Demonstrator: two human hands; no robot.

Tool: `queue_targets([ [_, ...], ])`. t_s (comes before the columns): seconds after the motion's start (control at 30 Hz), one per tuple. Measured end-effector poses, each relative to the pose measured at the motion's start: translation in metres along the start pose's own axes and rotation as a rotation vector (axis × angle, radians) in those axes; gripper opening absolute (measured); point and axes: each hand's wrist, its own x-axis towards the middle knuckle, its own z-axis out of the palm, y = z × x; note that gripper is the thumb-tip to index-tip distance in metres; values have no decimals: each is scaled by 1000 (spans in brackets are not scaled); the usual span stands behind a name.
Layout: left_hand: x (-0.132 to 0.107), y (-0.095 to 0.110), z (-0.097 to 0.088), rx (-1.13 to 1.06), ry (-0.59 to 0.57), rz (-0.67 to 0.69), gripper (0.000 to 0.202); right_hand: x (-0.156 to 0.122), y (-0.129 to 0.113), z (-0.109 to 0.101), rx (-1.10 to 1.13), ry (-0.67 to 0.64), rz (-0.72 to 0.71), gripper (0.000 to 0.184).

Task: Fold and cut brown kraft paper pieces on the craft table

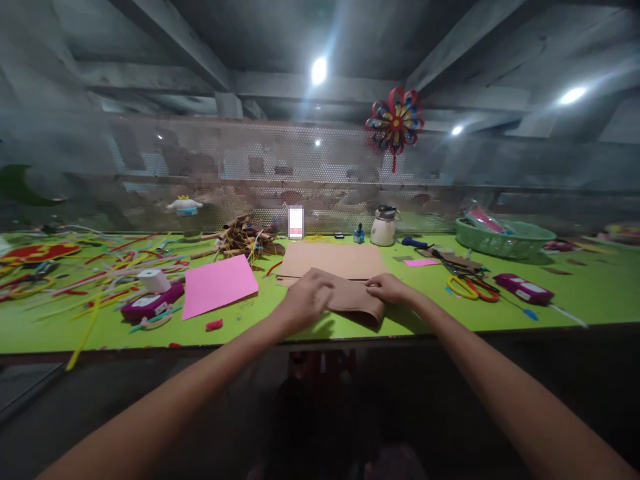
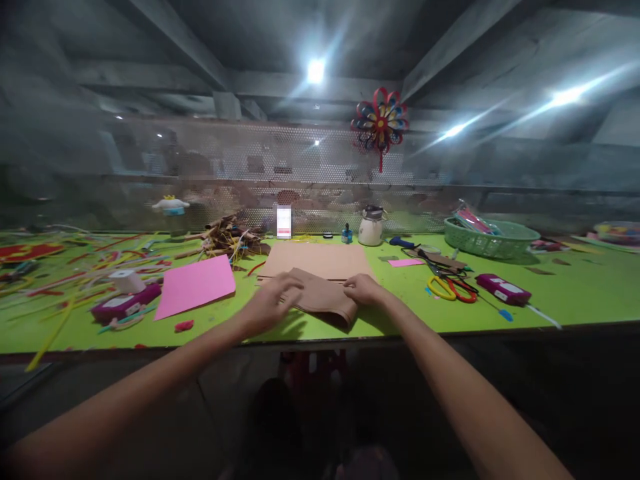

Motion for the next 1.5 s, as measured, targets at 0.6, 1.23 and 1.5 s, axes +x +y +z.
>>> queue_targets([
  [0.6, 9, -3, 53, 387, -337, 429, 26, -107, -30, 20, -424, -33, -366, 52],
  [1.23, 12, -6, 60, 323, -315, 442, 35, -97, -12, -3, -667, -135, -188, 69],
  [1.5, 11, -8, 62, 294, -377, 365, 36, -98, -11, -2, -668, -141, -154, 67],
])
